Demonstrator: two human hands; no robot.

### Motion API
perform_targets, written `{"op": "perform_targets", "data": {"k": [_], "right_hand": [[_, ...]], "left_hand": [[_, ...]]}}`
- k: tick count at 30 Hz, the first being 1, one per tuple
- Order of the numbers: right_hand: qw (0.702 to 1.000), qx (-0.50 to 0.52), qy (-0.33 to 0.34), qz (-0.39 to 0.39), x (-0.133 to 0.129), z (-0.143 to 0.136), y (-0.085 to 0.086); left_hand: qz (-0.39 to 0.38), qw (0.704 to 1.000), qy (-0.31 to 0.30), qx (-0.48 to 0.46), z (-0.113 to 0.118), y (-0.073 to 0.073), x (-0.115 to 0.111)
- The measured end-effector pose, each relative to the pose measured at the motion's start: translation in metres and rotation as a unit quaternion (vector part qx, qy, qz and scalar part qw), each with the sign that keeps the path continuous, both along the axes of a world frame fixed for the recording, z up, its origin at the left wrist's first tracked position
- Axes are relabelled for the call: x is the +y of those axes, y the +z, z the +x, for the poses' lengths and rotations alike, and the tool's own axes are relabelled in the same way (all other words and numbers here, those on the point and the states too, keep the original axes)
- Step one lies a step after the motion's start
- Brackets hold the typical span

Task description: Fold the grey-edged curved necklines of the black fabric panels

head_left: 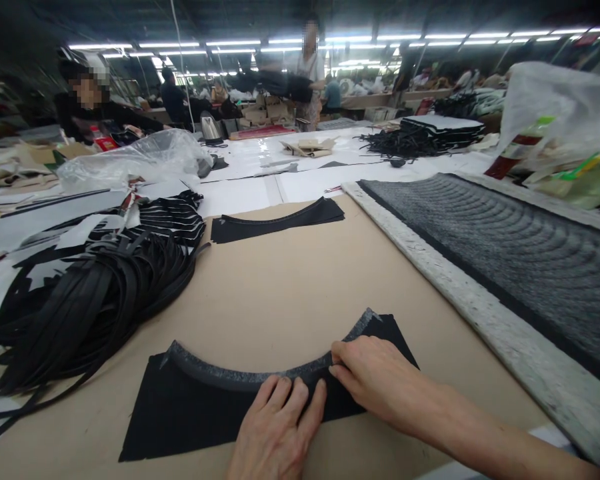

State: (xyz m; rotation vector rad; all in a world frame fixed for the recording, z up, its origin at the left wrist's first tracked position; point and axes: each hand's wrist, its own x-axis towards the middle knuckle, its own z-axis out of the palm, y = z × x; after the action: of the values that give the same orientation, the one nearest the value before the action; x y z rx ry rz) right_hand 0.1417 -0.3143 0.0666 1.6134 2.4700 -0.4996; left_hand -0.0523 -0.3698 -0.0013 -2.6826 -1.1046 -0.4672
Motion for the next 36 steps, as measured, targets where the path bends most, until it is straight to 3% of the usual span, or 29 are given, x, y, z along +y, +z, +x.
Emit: {"op": "perform_targets", "data": {"k": [9,17,26,31,36], "right_hand": [[0.999,0.029,0.011,0.02,0.003,0.0,0.004],[1.0,-0.008,0.003,0.006,0.008,0.001,-0.008],[0.997,-0.066,-0.017,-0.022,0.011,-0.007,0.005],[0.997,0.018,-0.069,-0.029,0.012,0.015,-0.008],[0.991,0.076,-0.093,-0.06,0.017,0.033,-0.01]], "left_hand": [[-0.019,1.0,-0.003,-0.003,0.001,0.002,0.001],[-0.006,1.0,0.003,0.003,0.002,0.0,0.0],[-0.011,1.0,0.017,0.012,0.005,0.001,0.001],[0.001,1.0,0.015,0.015,0.007,-0.002,0.003],[0.038,0.999,0.002,-0.011,0.011,-0.01,0.005]]}}
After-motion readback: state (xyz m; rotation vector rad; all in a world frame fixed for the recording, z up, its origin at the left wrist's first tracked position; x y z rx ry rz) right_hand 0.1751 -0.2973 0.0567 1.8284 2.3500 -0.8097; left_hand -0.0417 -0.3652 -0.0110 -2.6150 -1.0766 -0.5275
